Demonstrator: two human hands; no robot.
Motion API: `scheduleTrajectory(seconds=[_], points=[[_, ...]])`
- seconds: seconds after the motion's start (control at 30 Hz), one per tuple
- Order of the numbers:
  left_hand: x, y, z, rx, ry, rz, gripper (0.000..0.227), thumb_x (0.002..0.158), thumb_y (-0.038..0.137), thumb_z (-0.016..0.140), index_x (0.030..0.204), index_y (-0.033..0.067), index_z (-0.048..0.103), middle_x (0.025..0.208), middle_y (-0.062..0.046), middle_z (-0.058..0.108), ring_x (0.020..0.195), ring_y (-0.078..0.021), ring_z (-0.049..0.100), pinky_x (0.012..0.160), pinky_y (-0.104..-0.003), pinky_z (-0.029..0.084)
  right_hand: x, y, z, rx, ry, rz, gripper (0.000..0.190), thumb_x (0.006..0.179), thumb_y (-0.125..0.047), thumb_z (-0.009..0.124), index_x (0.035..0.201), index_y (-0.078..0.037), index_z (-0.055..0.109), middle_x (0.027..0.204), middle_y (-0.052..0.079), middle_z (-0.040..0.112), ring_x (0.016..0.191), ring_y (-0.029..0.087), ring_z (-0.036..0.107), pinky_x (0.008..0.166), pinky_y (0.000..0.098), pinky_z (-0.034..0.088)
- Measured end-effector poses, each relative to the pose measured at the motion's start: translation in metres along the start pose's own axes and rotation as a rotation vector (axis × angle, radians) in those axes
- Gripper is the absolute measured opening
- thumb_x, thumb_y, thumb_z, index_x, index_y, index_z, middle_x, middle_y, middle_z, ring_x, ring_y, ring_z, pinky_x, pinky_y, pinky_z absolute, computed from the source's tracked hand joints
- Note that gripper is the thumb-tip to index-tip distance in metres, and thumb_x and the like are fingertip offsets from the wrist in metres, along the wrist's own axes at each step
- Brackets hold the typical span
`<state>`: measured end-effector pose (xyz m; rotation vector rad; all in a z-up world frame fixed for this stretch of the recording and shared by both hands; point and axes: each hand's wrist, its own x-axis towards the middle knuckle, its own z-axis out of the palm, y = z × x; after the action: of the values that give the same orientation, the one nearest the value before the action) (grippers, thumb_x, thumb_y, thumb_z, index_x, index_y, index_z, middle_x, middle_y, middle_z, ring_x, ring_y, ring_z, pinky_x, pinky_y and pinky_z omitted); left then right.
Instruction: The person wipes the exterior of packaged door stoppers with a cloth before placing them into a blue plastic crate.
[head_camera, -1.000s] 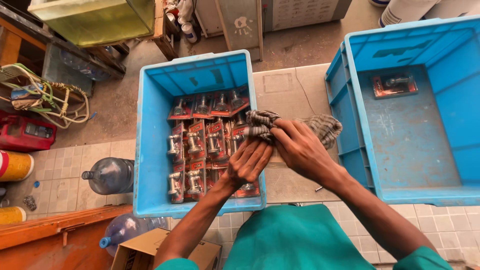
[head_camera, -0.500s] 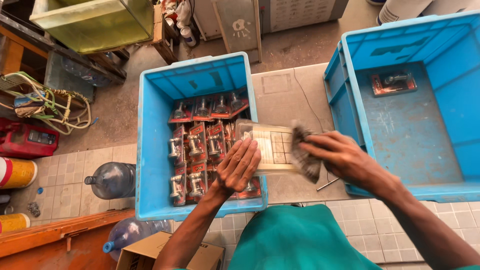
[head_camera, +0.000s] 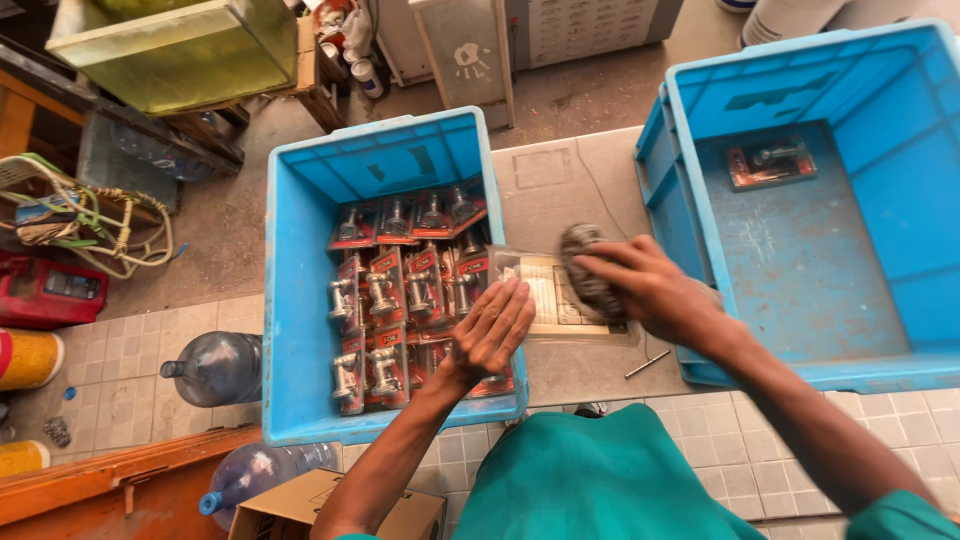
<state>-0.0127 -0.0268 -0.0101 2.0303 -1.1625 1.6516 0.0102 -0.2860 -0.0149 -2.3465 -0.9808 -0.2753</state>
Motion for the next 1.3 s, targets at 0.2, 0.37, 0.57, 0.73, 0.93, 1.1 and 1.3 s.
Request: scheduleTrajectory(seconds=[0.2,0.37,0.57,0.73,0.93,1.1,1.3], points=[[0.012,-0.002,-0.011,0.050,-0.006,0.014,0.012,0.091,0.000,0.063,0.086,0.0040,0.073,0.091,-0.017,0.076,0.084,-0.0269,0.076,0.077,-0.036,0.063,-0.021,-0.041,-0.012,0.008,-0.022,-0.100,0.033,0.095,-0.011,0.051,0.122,-0.019,0.067,0.125,0.007,0.064,0.102,0.031,0.059,0.086,0.0378,0.051],[0.000,0.011,-0.007,-0.005,0.014,-0.028,0.011,0.092,0.001,0.063,0.087,0.0028,0.073,0.093,-0.018,0.076,0.086,-0.0286,0.076,0.076,-0.037,0.063,-0.023,-0.010,-0.005,-0.031,0.015,0.016,0.045,0.088,-0.006,0.057,0.132,-0.019,0.062,0.125,0.009,0.063,0.101,0.034,0.057,0.088,0.0421,0.051],[0.007,-0.002,-0.014,-0.002,-0.003,-0.082,0.012,0.093,0.003,0.062,0.089,0.0025,0.073,0.093,-0.018,0.075,0.084,-0.0289,0.076,0.077,-0.038,0.062,-0.045,-0.003,-0.019,0.046,0.001,0.100,0.044,0.092,-0.002,0.050,0.129,-0.021,0.063,0.121,0.008,0.064,0.097,0.034,0.061,0.086,0.0415,0.052],[0.002,-0.009,-0.010,-0.101,-0.063,-0.146,0.019,0.099,0.008,0.055,0.093,0.0008,0.071,0.097,-0.018,0.074,0.089,-0.0301,0.074,0.080,-0.040,0.061,-0.043,-0.018,-0.017,-0.014,0.015,0.218,0.056,0.088,-0.008,0.061,0.140,-0.024,0.055,0.121,0.011,0.056,0.089,0.032,0.064,0.077,0.0444,0.058],[-0.030,-0.014,0.003,-0.332,-0.278,-0.369,0.027,0.095,0.009,0.059,0.120,0.0048,0.069,0.112,-0.018,0.071,0.093,-0.0303,0.072,0.075,-0.038,0.061,-0.030,-0.008,0.000,0.399,0.227,0.349,0.021,0.094,-0.007,0.059,0.105,-0.013,0.075,0.107,0.007,0.074,0.104,0.031,0.070,0.091,0.0420,0.055],[-0.019,-0.011,-0.006,-0.164,-0.527,-0.189,0.074,0.089,0.070,0.037,0.149,0.0268,0.038,0.161,-0.019,0.022,0.151,-0.0300,0.014,0.122,-0.046,0.007,-0.041,0.008,0.020,0.995,0.249,0.971,0.017,0.096,-0.015,0.065,0.107,-0.006,0.075,0.086,0.013,0.074,0.079,0.017,0.069,0.071,0.0369,0.058],[-0.013,-0.009,-0.023,-0.121,-0.658,-0.243,0.097,0.070,0.092,0.032,0.148,0.0349,0.039,0.160,-0.025,0.015,0.151,-0.0353,0.004,0.119,-0.052,-0.002,-0.042,0.001,0.014,1.142,0.158,1.161,0.024,0.091,-0.016,0.069,0.110,-0.002,0.073,0.086,0.020,0.073,0.075,0.023,0.070,0.067,0.0410,0.058]])
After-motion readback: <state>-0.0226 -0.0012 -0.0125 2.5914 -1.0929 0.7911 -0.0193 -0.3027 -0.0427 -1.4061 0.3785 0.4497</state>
